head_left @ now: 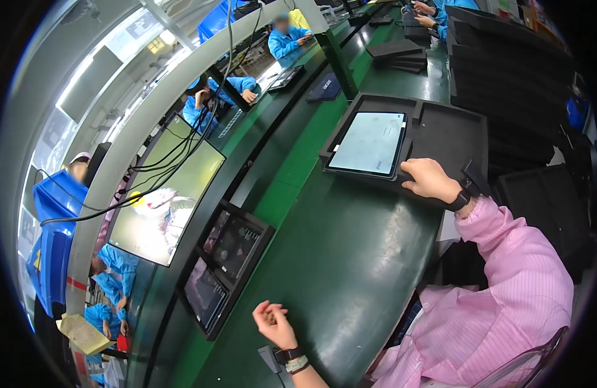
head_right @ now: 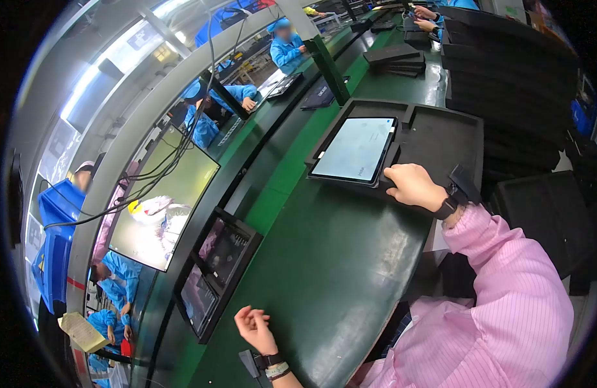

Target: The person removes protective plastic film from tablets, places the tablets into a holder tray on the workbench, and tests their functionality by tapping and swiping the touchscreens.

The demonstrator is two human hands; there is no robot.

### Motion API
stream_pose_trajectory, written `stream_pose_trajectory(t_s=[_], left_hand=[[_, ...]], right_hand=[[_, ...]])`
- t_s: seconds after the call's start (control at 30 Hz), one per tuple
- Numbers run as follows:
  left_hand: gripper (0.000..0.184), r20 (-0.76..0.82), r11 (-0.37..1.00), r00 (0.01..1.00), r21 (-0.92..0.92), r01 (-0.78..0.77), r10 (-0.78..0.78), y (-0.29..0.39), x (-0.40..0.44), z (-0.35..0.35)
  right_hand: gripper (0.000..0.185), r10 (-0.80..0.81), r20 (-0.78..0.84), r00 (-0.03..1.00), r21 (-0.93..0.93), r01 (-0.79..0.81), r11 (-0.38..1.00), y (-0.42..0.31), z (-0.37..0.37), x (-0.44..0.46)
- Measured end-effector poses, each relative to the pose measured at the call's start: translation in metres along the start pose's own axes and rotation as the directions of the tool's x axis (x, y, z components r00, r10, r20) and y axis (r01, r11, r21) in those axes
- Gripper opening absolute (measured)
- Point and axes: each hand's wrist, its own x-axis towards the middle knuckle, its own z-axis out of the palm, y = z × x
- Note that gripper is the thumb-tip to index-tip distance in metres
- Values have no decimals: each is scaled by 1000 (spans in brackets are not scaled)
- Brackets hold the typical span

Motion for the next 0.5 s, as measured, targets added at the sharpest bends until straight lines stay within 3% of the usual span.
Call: stream_pose_trajectory(t_s=[0.1, 0.17, 0.23, 0.33, 0.37, 0.43, 0.5], left_hand=[[17, 150, 986, 989, -161, 38, -14, 24, -12, 28], [24, 276, 955, 958, -254, 153, -80, 33, -15, 38], [45, 453, 803, 875, -452, 389, -169, 47, -18, 51], [70, 620, 414, 740, -621, 666, -260, 67, -19, 62], [85, 603, 374, 739, -638, 673, -301, 67, -19, 56], [80, 404, 279, 839, -813, 512, -364, 83, -25, 45], [65, 253, 411, 895, -819, 401, -368, 84, -49, 11]], right_hand=[[25, -92, -38, 995, 68, 94, 993, -4, -21, -16], [26, -168, -46, 985, 113, 172, 979, -19, -38, -29], [26, -294, -13, 956, 143, 293, 945, -35, -53, -37], [23, -520, 2, 854, 141, 514, 846, -64, -68, -44], [21, -583, 20, 812, 144, 575, 806, -73, -70, -45], [15, -698, 60, 714, 210, 674, 708, -92, -71, -47], [12, -764, 65, 642, 288, 721, 630, -111, -69, -50]])
